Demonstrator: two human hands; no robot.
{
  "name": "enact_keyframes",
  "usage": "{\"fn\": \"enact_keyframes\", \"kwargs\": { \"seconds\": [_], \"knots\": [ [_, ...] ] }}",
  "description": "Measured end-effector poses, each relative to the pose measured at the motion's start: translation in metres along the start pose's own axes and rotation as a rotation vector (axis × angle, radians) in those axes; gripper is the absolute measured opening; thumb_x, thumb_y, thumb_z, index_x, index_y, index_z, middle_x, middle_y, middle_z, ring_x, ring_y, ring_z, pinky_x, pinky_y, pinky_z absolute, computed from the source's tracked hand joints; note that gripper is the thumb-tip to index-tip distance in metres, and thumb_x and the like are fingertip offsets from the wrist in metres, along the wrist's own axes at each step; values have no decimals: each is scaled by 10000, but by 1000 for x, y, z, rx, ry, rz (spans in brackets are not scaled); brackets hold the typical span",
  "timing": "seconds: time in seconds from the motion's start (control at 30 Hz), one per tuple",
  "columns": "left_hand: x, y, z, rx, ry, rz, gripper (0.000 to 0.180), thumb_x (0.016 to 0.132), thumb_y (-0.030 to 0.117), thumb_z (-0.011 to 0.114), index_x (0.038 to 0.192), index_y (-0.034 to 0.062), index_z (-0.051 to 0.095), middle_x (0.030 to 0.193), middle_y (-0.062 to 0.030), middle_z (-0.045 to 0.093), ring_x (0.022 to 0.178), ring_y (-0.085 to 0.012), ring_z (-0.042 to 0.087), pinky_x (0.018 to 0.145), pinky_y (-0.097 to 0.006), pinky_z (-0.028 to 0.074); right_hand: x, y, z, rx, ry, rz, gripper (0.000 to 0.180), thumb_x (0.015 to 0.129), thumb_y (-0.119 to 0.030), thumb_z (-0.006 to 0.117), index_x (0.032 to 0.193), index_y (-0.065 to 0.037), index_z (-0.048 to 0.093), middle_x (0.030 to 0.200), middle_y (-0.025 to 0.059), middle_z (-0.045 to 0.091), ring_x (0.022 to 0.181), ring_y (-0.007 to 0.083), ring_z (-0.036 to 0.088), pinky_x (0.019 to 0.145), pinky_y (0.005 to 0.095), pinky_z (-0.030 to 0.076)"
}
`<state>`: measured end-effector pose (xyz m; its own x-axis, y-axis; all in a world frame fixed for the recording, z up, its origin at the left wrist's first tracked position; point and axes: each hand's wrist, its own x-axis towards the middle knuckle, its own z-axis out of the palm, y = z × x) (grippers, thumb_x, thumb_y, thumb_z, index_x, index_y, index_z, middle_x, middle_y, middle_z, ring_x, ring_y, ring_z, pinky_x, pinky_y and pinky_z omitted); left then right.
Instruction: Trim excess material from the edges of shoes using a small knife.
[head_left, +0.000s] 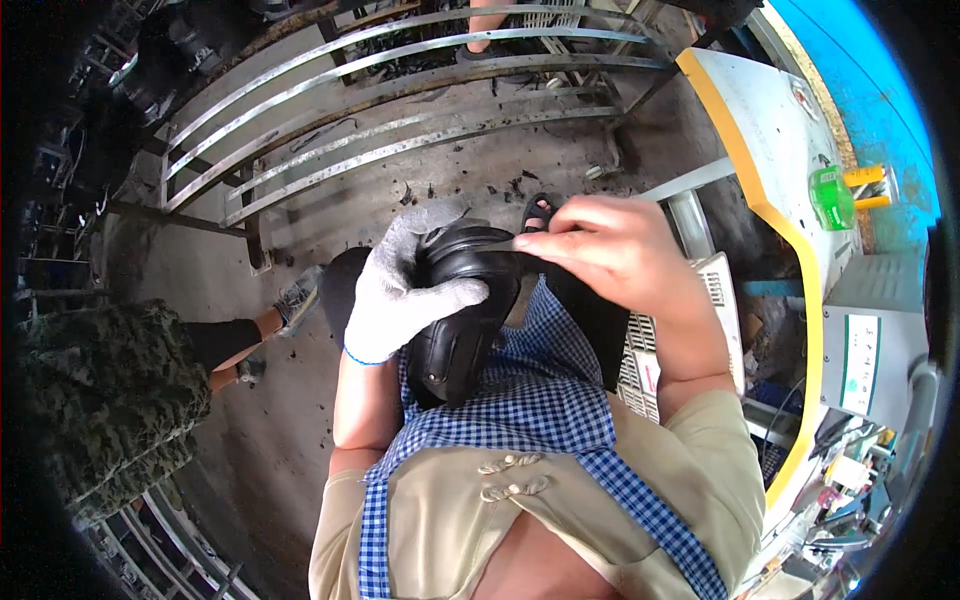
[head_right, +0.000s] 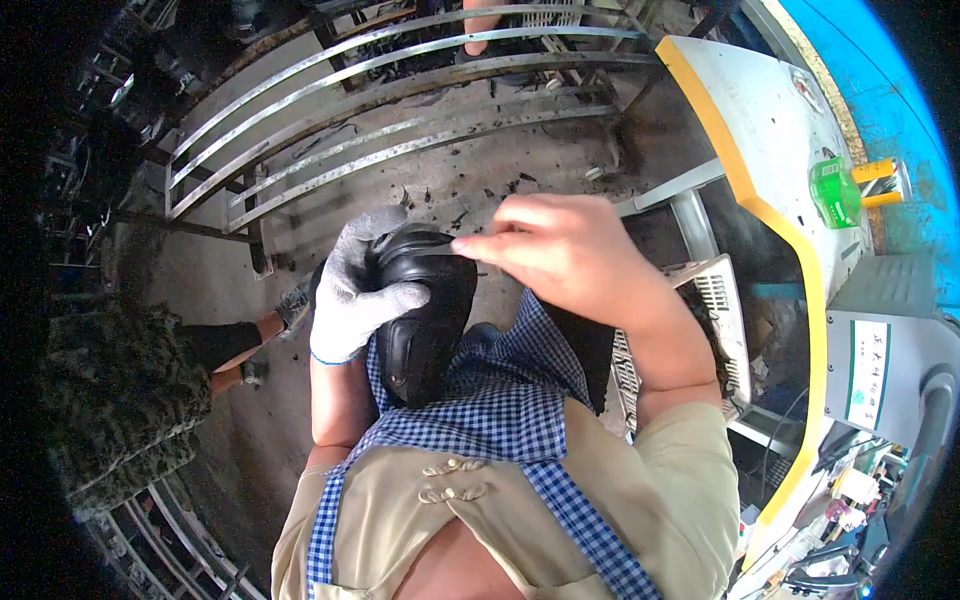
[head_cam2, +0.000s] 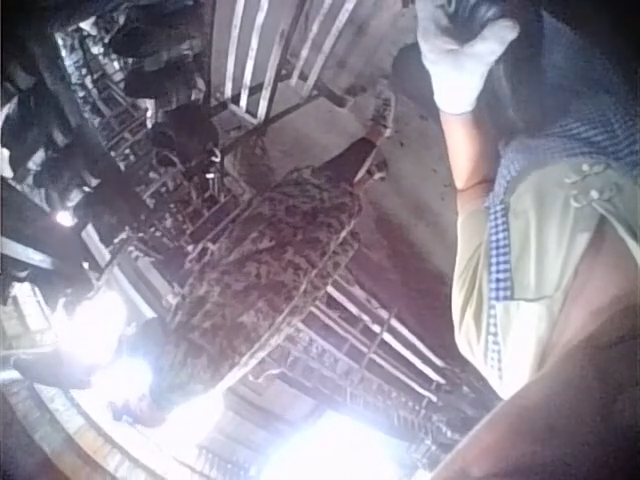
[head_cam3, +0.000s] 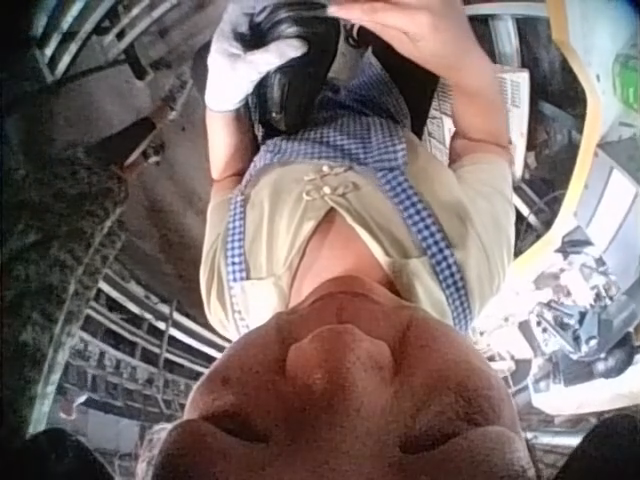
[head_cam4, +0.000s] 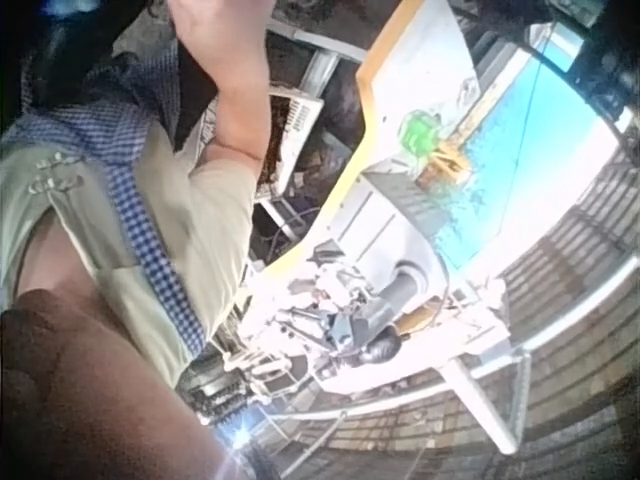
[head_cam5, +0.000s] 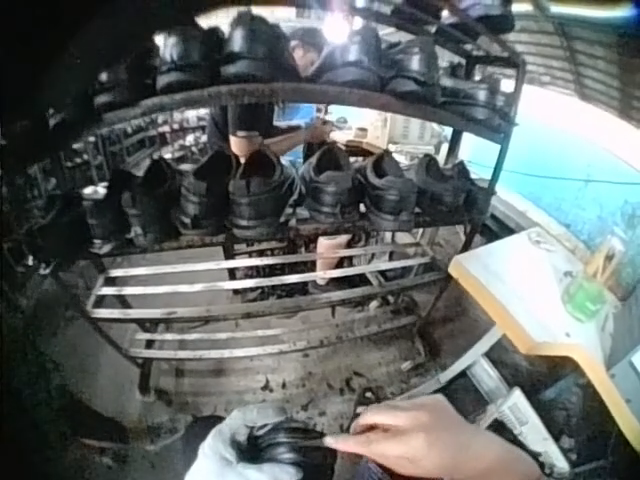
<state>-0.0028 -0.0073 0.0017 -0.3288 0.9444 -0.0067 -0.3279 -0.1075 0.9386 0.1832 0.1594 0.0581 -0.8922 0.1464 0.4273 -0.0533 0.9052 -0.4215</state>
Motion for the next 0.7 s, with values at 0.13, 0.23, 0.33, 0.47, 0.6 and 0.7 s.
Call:
{"fn": "enact_keyframes", "kwargs": {
  "seconds": [0.13, 0.23, 0.33, 0.47, 0.6, 0.7],
  "knots": [
    [2, -7, -12, 54, 78, 108, 707, 675, 51, 859, 1291, -14, 517, 1166, -119, 641, 1071, -200, 613, 964, -337, 490, -1, -6, 7, -135, 133, 109, 242, 798, -58, 722, 1032, -114, 746, 774, 56, 626, 698, 199, 645, 584, 300, 512],
    [7, -11, -34, -269, 319, 236, 649, 755, 163, 809, 1311, 6, 513, 1186, -119, 623, 1057, -231, 620, 939, -367, 520, -22, 25, 19, 251, 259, 293, 561, 746, -106, 798, 1279, -133, 623, 784, 40, 607, 572, 106, 530, 526, 271, 447],
    [26, -24, -77, -706, 514, 142, 554, 928, 453, 598, 1277, 25, 551, 1191, -140, 639, 1044, -279, 635, 949, -440, 527, -54, 31, 45, 640, 83, 502, 943, 629, -101, 888, 1455, -129, 433, 909, 30, 632, 612, 48, 432, 543, 217, 402],
    [45, -57, -101, -987, 381, 135, 501, 978, 441, 521, 1266, 35, 577, 1246, -132, 630, 1094, -297, 619, 999, -461, 485, -63, 10, 79, 598, 103, 451, 1051, 597, -152, 919, 1487, -111, 362, 1098, 81, 654, 662, 84, 552, 629, 254, 500],
    [45, -76, -65, -865, 333, 3, 469, 991, 375, 461, 1309, 43, 551, 1292, -139, 602, 1191, -293, 563, 1073, -471, 408, -28, 6, 71, 766, 387, 355, 1037, 596, -158, 925, 1449, -37, 346, 1314, 159, 518, 1191, 190, 525, 967, 349, 460],
    [23, -96, -46, -812, 379, -274, 427, 969, 351, 469, 1251, 51, 581, 1255, -120, 624, 1147, -274, 597, 993, -439, 479, -14, 14, 62, 846, 467, 358, 981, 607, -198, 922, 1409, -43, 379, 1263, 131, 533, 1166, 184, 532, 966, 353, 463]
  ]
}}
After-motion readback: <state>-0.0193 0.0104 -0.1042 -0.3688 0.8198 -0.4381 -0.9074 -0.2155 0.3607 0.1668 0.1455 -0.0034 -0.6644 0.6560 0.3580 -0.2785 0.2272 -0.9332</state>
